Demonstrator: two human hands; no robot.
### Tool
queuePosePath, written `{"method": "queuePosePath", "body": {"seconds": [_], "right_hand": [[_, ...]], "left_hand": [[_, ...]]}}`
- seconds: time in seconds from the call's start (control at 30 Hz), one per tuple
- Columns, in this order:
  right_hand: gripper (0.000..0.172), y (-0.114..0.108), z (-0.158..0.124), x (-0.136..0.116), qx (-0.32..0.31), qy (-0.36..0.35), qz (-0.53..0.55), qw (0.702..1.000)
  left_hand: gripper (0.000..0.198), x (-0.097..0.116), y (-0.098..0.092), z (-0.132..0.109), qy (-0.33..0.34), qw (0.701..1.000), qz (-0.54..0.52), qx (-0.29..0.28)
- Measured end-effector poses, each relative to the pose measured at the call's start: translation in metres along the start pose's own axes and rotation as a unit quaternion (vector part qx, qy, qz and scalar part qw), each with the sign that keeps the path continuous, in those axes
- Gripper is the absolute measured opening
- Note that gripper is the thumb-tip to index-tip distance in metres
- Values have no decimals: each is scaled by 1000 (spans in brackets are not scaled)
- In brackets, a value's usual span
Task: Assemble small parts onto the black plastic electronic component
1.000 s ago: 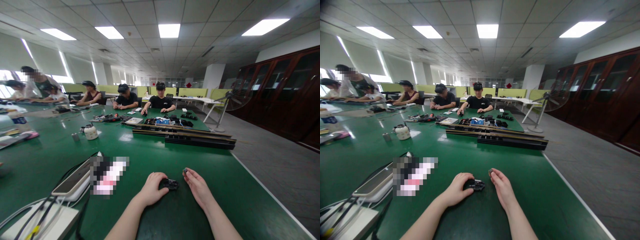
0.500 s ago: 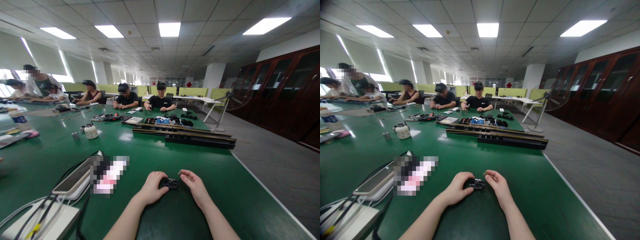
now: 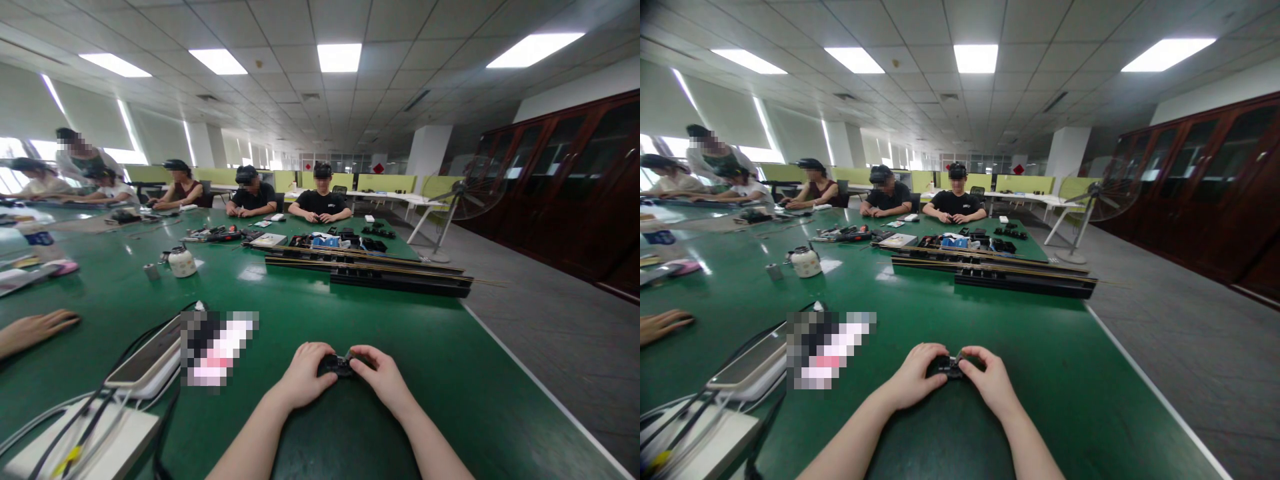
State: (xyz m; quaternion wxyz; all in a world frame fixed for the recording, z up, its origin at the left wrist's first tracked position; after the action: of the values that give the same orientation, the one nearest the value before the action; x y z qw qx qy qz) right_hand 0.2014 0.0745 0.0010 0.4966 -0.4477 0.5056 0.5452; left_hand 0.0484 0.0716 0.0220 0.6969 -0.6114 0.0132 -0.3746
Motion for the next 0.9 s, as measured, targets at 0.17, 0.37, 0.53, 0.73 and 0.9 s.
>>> {"method": "queuePosePath", "body": {"seconds": [0.17,0.37,0.53,0.73,0.9], "right_hand": [[20,8,-5,-11,-24,-18,-77,997],[19,15,-7,-11,-52,-41,-132,989],[17,21,-10,-12,-74,-69,-169,980],[16,28,-11,-15,-97,-78,-208,970],[15,30,-11,-15,-103,-70,-222,967]], "left_hand": [[31,0,1,0,6,1000,2,1],[33,-1,2,0,4,1000,6,2],[34,-2,3,0,7,1000,5,3],[36,-3,4,0,12,1000,1,7],[36,-1,3,0,21,1000,0,10]]}}
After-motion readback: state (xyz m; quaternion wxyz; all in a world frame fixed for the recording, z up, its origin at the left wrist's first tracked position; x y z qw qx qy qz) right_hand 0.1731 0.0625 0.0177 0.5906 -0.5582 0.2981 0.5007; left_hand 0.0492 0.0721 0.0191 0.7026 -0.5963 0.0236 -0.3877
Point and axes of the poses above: each hand's wrist, its own z-axis towards the middle knuckle, its own y-axis out of the palm, x = y × z, the point moved 9 cm from there along z, towards the middle knuckle, and after that the axes turned 11 degrees about z, right-handed, at the moved point
